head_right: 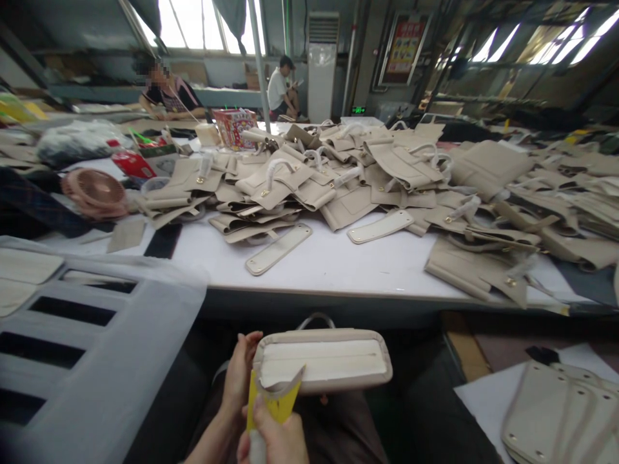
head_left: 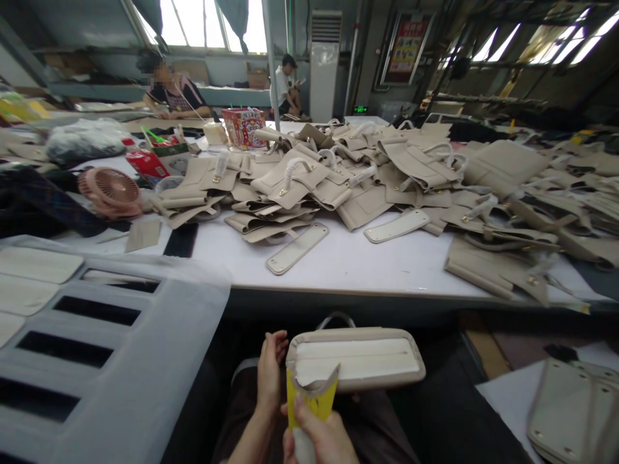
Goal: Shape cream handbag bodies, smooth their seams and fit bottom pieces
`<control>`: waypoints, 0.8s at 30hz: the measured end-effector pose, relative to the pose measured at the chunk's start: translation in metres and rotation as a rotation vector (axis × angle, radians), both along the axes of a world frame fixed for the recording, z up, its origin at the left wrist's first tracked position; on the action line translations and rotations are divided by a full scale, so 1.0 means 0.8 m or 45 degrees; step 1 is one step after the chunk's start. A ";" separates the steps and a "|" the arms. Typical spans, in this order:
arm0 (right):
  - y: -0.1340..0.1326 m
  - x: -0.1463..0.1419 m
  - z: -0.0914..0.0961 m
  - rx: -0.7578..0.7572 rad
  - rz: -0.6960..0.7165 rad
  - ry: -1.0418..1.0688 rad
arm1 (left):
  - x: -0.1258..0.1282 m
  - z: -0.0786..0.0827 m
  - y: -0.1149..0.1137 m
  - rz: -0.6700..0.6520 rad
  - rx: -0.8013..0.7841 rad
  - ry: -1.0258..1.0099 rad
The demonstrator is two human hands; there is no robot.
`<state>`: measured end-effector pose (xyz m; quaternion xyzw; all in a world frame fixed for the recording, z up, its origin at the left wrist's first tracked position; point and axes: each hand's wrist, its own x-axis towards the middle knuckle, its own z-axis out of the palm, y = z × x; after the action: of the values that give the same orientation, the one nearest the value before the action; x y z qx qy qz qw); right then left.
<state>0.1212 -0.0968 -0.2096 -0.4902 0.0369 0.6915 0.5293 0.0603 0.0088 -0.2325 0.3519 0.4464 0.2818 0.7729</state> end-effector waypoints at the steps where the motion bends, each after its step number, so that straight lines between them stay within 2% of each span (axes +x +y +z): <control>1: 0.000 0.003 0.000 0.026 0.042 -0.004 | 0.008 0.006 0.010 0.084 0.078 0.019; 3: 0.000 0.009 0.001 0.078 0.132 -0.022 | 0.021 0.020 0.018 0.092 0.280 0.079; 7: 0.000 0.023 0.005 0.137 0.245 0.002 | 0.035 0.046 0.008 -0.095 0.673 0.281; 15: 0.000 0.039 0.000 0.202 0.347 0.109 | 0.042 0.055 0.002 -0.076 0.759 0.572; 19: -0.001 0.048 0.001 0.172 0.366 0.142 | 0.051 0.064 0.002 -0.120 0.923 0.759; 24: -0.001 0.064 0.015 0.098 0.363 0.219 | 0.064 0.070 0.002 -0.220 1.117 1.066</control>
<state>0.1727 -0.0979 -0.1972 -0.4086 -0.0145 0.8000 0.4391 0.1114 0.0103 -0.1762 0.7532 0.5244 0.2134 0.3349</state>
